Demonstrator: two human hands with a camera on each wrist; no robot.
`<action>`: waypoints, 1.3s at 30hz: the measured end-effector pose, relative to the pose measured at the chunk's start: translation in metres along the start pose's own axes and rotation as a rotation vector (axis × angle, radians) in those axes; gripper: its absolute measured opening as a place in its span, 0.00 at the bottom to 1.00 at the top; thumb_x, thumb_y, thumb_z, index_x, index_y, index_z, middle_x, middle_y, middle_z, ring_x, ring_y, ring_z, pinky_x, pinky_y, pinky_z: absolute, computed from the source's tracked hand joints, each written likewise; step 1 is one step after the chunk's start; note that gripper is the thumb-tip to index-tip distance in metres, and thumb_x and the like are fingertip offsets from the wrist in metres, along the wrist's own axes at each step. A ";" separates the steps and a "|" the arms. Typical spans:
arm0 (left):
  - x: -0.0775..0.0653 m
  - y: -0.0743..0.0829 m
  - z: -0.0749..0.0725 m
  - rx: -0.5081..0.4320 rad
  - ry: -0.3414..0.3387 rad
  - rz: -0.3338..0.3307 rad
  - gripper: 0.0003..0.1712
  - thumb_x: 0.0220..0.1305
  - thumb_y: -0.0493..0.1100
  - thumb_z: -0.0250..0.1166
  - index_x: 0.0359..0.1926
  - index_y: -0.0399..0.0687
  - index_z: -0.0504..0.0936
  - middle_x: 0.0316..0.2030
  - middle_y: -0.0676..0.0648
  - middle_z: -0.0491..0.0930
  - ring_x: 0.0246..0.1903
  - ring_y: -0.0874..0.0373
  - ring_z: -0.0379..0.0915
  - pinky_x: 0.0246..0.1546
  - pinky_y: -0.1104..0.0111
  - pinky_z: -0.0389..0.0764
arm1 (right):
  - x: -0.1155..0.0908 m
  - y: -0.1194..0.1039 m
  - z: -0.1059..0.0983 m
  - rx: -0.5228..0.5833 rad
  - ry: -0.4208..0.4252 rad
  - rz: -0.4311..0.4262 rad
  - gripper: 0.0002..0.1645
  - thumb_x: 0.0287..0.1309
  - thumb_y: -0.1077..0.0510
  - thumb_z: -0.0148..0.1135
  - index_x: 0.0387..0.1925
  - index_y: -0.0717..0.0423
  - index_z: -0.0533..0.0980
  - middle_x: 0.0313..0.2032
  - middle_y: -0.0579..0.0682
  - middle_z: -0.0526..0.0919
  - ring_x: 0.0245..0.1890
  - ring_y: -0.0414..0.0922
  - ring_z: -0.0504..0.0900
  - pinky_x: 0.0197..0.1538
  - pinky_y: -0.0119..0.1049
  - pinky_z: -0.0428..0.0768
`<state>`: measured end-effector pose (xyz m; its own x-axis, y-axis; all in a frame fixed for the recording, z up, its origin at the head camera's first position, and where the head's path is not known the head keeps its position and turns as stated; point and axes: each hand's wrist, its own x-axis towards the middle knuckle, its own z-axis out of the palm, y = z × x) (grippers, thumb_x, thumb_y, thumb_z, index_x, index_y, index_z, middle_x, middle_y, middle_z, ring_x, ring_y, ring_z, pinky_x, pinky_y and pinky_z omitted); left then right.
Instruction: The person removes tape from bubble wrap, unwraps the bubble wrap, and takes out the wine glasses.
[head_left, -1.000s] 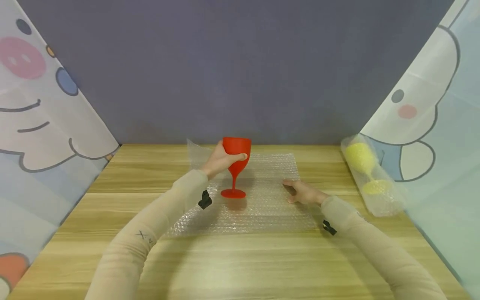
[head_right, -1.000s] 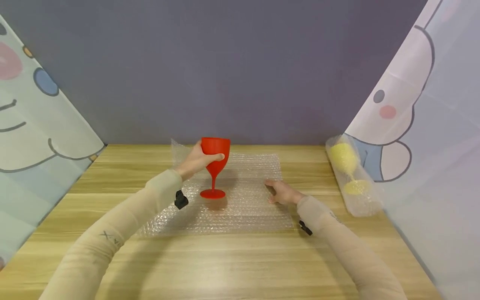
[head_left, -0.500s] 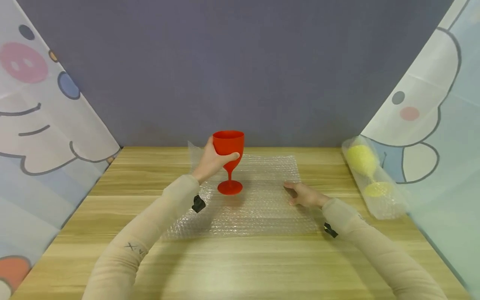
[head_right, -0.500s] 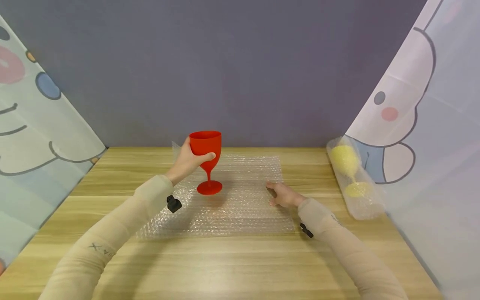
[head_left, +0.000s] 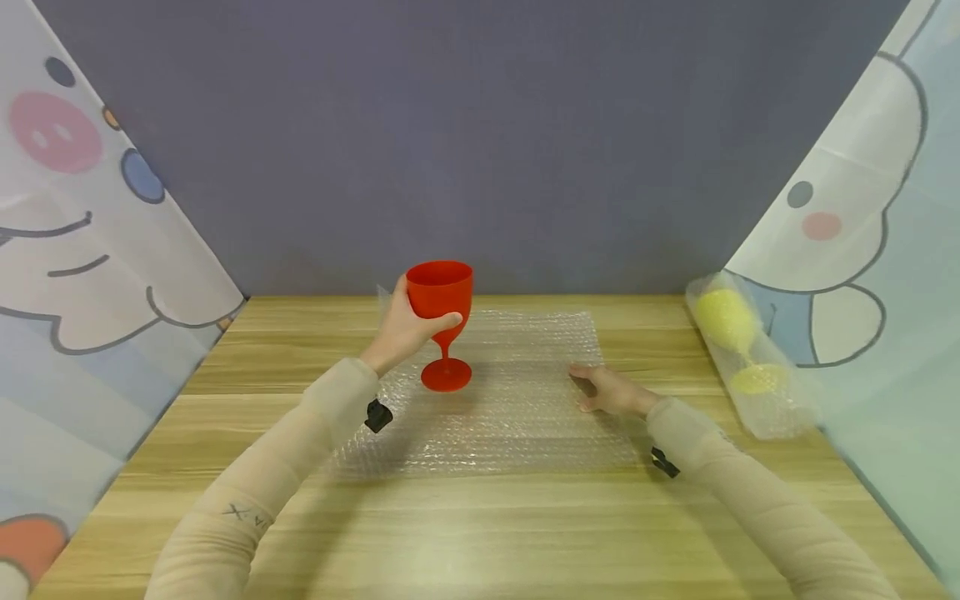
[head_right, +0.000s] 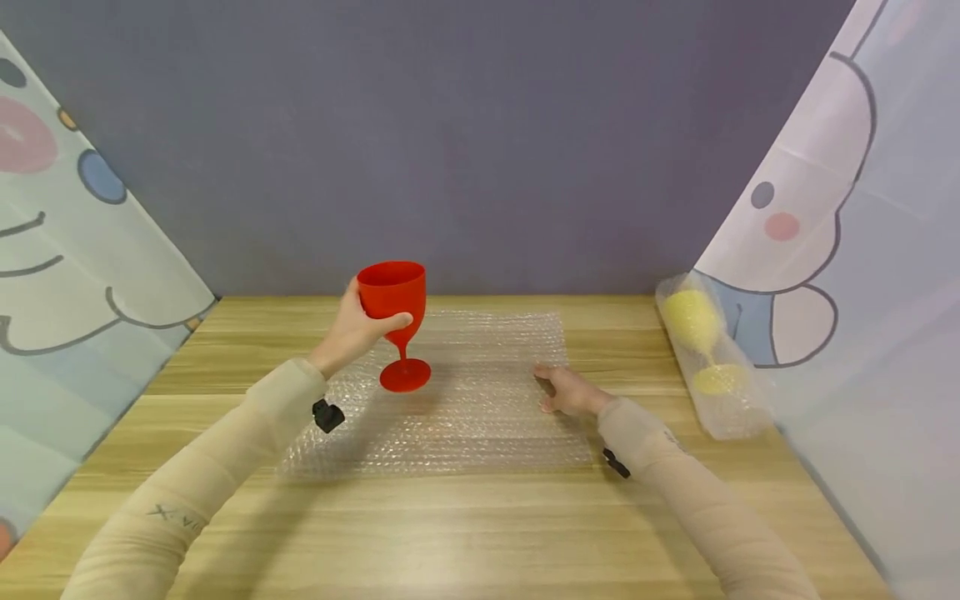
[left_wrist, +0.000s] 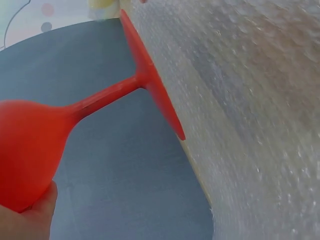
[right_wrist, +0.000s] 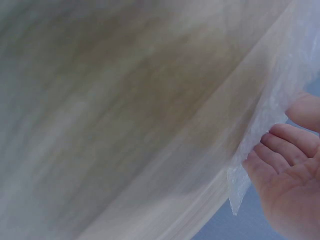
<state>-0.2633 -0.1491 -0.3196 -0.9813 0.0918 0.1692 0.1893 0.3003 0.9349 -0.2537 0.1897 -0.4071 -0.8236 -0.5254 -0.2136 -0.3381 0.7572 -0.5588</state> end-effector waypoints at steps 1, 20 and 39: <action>-0.001 -0.001 0.000 -0.004 -0.002 0.005 0.48 0.45 0.48 0.73 0.63 0.47 0.54 0.52 0.45 0.69 0.48 0.50 0.69 0.45 0.60 0.78 | -0.001 0.001 0.000 0.001 0.000 0.003 0.43 0.50 0.64 0.64 0.64 0.73 0.54 0.65 0.68 0.55 0.66 0.64 0.52 0.67 0.57 0.54; -0.016 -0.013 -0.036 0.003 0.126 0.068 0.50 0.47 0.45 0.72 0.66 0.49 0.49 0.58 0.45 0.64 0.52 0.50 0.64 0.48 0.58 0.75 | 0.002 0.003 0.001 0.030 -0.013 -0.001 0.43 0.49 0.65 0.64 0.63 0.74 0.54 0.65 0.69 0.54 0.66 0.65 0.50 0.67 0.57 0.54; -0.014 -0.024 -0.095 0.087 0.341 0.040 0.49 0.49 0.50 0.70 0.66 0.53 0.49 0.58 0.49 0.62 0.51 0.57 0.61 0.47 0.65 0.73 | -0.001 0.001 -0.004 0.004 0.008 -0.063 0.43 0.48 0.60 0.66 0.62 0.73 0.58 0.64 0.70 0.57 0.64 0.66 0.54 0.66 0.57 0.55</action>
<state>-0.2574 -0.2479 -0.3147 -0.9256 -0.2125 0.3132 0.2157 0.3837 0.8979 -0.2550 0.1929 -0.4041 -0.8043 -0.5689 -0.1718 -0.3876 0.7213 -0.5740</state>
